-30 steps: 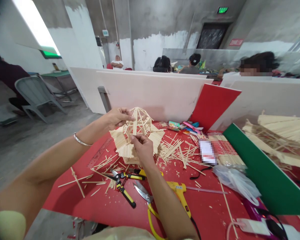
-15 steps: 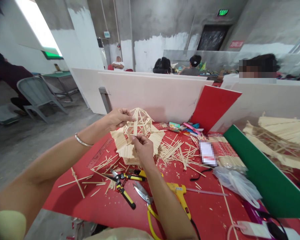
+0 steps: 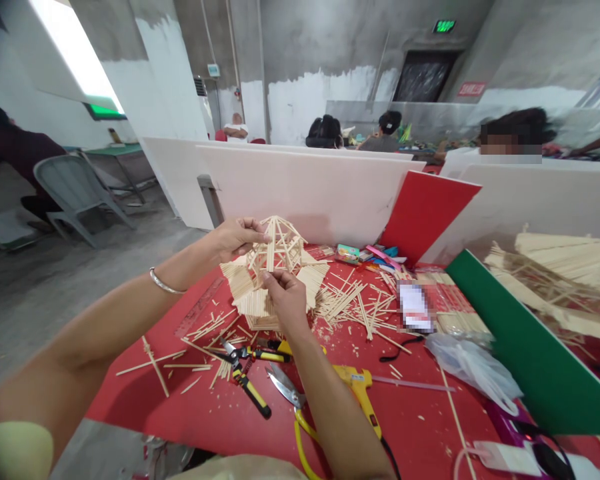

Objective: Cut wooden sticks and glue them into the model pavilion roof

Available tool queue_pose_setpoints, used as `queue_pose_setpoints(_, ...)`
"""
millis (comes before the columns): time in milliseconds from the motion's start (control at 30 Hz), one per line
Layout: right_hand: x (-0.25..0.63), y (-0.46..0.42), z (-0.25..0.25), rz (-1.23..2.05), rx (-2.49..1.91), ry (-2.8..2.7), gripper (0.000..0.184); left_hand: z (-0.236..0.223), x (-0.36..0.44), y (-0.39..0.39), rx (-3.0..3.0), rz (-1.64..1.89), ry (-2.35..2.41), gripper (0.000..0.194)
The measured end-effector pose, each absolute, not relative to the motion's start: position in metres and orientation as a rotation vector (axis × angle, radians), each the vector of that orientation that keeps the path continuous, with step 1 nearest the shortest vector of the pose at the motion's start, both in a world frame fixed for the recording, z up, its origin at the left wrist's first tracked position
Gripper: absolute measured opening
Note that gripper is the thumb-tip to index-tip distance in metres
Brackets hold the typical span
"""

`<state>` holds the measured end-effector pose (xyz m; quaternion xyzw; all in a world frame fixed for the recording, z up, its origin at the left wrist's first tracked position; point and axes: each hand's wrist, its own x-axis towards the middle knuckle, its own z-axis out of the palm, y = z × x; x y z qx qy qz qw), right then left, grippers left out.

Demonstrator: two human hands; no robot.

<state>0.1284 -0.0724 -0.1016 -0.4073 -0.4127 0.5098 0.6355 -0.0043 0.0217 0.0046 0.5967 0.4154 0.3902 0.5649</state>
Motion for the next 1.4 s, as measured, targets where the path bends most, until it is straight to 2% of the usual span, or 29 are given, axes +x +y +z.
queue_pose_setpoints(200,0.129,-0.073,-0.102,1.19,-0.923,-0.942,0.032,0.003,-0.005,0.021,1.38,0.923,0.954,0.035)
queue_pose_setpoints(767,0.129,-0.077,-0.1,1.196,-0.923,-0.952,0.031,0.003,-0.005,0.016,1.362,0.942,0.976,0.028)
queue_pose_setpoints(1400,0.128,-0.083,-0.093,1.216,-0.949,-0.932,0.037,0.0,-0.006,0.018,1.394,0.943,0.989,0.031)
